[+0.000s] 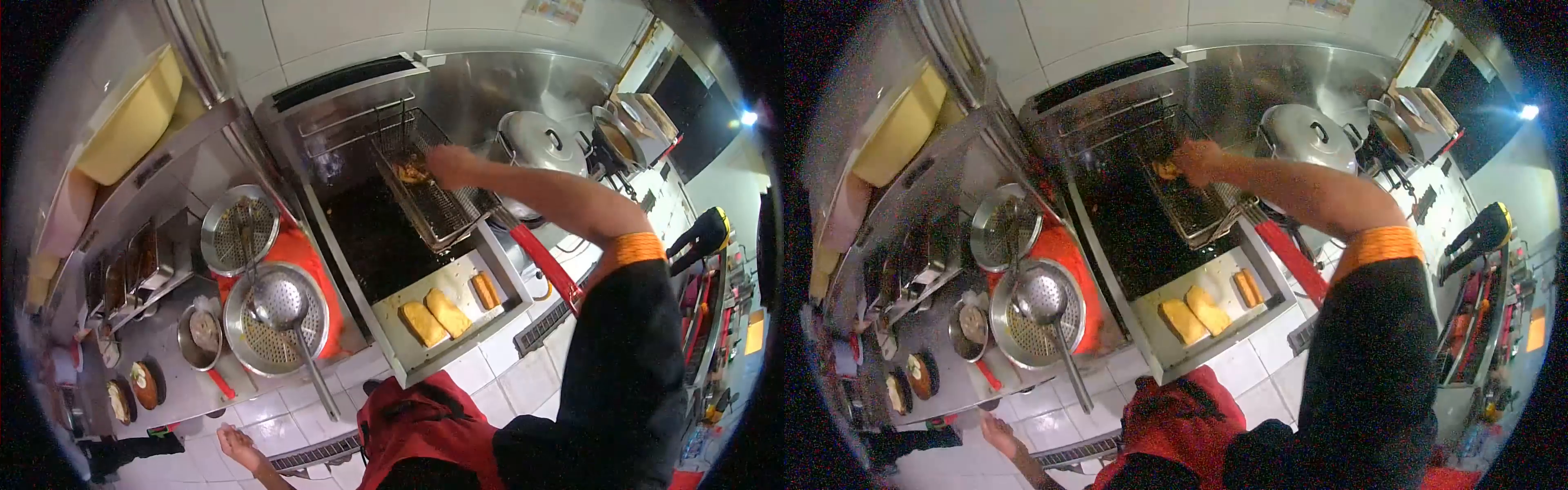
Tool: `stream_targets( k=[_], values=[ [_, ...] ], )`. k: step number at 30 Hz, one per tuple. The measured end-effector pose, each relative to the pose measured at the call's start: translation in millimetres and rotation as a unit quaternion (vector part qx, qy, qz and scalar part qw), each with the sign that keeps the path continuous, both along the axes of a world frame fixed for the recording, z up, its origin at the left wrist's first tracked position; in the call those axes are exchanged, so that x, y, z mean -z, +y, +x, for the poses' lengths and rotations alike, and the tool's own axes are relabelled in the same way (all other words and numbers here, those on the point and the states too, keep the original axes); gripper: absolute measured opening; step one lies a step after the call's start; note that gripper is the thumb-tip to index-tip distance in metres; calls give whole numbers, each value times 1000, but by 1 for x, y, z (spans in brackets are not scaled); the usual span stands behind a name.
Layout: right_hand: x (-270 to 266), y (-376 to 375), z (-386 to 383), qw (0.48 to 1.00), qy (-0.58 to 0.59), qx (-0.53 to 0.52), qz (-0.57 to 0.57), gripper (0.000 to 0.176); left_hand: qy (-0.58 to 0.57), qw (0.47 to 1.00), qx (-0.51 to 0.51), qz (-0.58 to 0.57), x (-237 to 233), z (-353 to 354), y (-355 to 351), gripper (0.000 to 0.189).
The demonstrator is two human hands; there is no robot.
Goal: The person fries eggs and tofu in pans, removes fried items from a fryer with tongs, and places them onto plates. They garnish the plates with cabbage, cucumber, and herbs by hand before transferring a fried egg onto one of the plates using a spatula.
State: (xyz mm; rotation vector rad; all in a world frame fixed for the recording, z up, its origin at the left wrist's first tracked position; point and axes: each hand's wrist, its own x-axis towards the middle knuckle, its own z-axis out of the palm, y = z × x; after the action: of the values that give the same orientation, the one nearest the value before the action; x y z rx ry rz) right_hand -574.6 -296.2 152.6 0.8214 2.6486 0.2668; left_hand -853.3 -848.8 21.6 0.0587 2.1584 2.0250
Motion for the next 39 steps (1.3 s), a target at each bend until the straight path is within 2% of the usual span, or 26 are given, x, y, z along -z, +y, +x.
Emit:
stream_targets(
  k=[3, 6, 8, 9, 10, 11, 14, 15, 16, 17, 18, 20, 21, 23, 24, 25, 26, 27, 28, 30, 31, 32, 34, 36, 38, 39],
  values=[
    [42, 24, -2, 999, -14, 27, -20, 21, 6, 1000, 1, -24, 36, 7, -32, 25],
    [60, 28, -1, 998, 39, -41, -4, 20, 17, 998, 18, -55, 30, 35, -36, 24],
    [59, 24, -5, 999, -39, -2, 3, 19, 130, 981, 24, -144, 40, 46, -46, 21],
    [64, 27, -6, 999, -37, -6, 1, 19, 54, 993, 13, -109, 40, 47, -50, 18],
    [72, 30, -4, 1000, -15, 3, -14, 18, 55, 992, 9, -110, 51, 49, -57, 18],
    [79, 34, -4, 1000, 7, 13, -28, 18, 85, 994, -31, -66, 73, 48, -63, 18],
    [87, 34, -10, 999, 25, 45, -11, 17, 141, 987, -69, -43, 111, 42, -88, 15],
    [92, 37, -10, 999, 26, 42, -13, 17, 88, 995, -35, -35, 109, 41, -90, 15],
    [95, 41, -10, 994, 94, 54, -9, 16, 34, 999, -1, -27, 107, 40, -92, 15],
    [98, 47, -9, 985, 162, 66, -6, 16, 47, 998, 5, -30, 107, 42, -93, 15],
    [96, 52, -8, 985, 161, 64, -10, 16, 59, 998, 11, -32, 103, 46, -90, 16],
    [80, 62, -7, 994, 87, 58, 15, 16, -5, 999, -33, -22, 115, 45, -92, 19],
    [70, 65, -5, 995, 86, 57, 13, 16, 41, 998, -26, -38, 131, 39, -101, 17],
    [52, 73, -2, 984, 112, 134, -29, 14, 68, 995, -19, -71, 95, 58, -66, 17],
    [53, 87, 1, 985, 109, 131, -32, 14, 96, 990, -11, -101, 82, 67, -55, 17],
    [54, 107, 7, 1000, 0, -29, 4, 12, 100, 993, -6, -55, 90, 67, -58, 18],
    [56, 123, 15, 975, -108, -189, 38, 11, 96, 994, -9, -59, 93, 66, -63, 18],
    [57, 137, 28, 974, -112, -193, 36, 11, 38, 994, -35, -94, 96, 65, -68, 16],
    [52, 146, 40, 955, -35, -294, 27, 15, 7, 995, -27, -97, 95, 65, -68, 20],
    [46, 154, 59, 919, 38, -393, 15, 19, -54, 993, -10, -106, 92, 67, -69, 35],
    [30, 142, 66, 966, 91, -169, -174, 21, 41, 994, -9, -103, 96, 67, -63, 16],
    [19, 131, 72, 926, 135, 71, -346, 24, 56, 993, -17, -105, 95, 68, -60, 14],
    [14, 124, 85, 919, 166, 33, -356, 25, 84, 990, -33, -111, 92, 71, -52, 22],
    [10, 114, 93, 910, 199, -1, -364, 27, -52, 995, -77, -25, 90, 63, -45, 21],
    [2, 103, 95, 878, 243, 147, -385, 29, -42, 995, -62, -71, 74, 63, -33, 21],
    [-2, 105, 101, 880, 239, 146, -383, 29, 14, 997, -45, -61, 75, 61, -33, 20]
  ],
)
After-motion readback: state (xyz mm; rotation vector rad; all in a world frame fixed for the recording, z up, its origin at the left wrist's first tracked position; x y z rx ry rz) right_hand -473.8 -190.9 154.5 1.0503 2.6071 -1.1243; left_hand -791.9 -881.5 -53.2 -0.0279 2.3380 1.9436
